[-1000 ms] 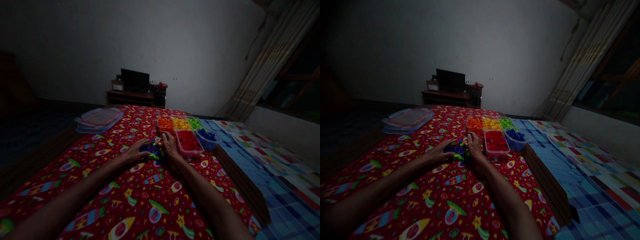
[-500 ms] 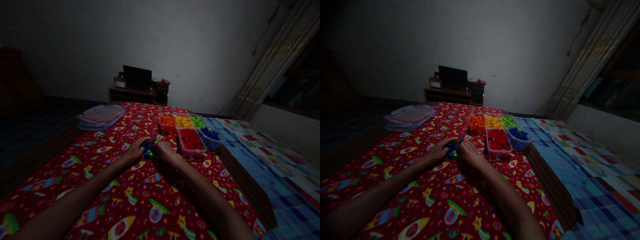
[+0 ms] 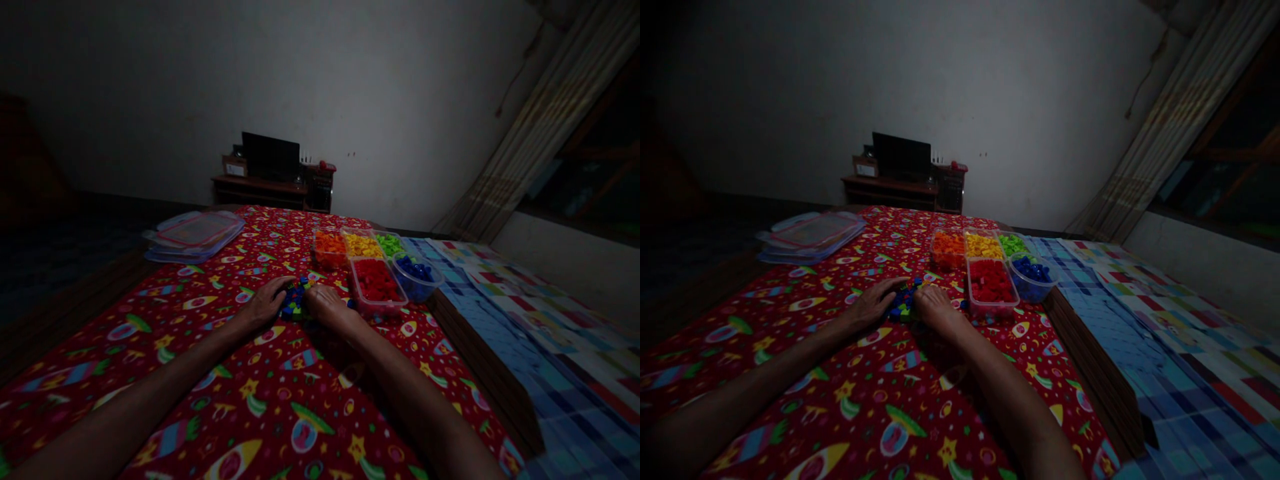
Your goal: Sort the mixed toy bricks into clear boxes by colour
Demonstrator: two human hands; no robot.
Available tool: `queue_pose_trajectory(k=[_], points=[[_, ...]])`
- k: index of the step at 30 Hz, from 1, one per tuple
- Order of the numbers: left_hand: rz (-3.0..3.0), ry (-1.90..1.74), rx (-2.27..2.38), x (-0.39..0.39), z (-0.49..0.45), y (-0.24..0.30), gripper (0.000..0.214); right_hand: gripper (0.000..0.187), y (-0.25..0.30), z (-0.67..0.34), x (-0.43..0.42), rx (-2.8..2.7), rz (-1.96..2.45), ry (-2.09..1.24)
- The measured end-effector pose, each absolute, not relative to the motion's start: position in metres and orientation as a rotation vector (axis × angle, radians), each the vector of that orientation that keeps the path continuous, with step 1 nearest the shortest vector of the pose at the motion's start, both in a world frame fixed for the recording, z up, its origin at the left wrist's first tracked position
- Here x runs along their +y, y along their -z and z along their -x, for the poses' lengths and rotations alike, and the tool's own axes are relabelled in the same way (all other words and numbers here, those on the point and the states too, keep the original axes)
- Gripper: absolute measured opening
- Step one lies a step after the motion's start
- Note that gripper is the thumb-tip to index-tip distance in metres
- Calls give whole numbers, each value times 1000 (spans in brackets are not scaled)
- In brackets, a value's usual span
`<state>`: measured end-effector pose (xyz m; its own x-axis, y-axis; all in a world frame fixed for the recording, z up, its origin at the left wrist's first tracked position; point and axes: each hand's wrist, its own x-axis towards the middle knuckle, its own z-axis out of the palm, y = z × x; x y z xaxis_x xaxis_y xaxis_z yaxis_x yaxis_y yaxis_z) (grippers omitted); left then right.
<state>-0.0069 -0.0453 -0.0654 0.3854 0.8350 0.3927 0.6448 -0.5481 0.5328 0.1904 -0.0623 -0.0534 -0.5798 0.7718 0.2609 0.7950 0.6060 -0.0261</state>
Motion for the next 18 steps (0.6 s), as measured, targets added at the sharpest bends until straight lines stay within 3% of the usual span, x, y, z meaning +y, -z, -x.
queue_pose_trajectory(k=[10, 18], points=[[-2405, -914, 1276, -42, 8, 68, 50, 20, 33, -191, -64, -2530, 1346, -50], [-2438, -929, 1259, -41, 8, 70, 50, 13, 14, -207, -45, -1893, 1206, -1046]])
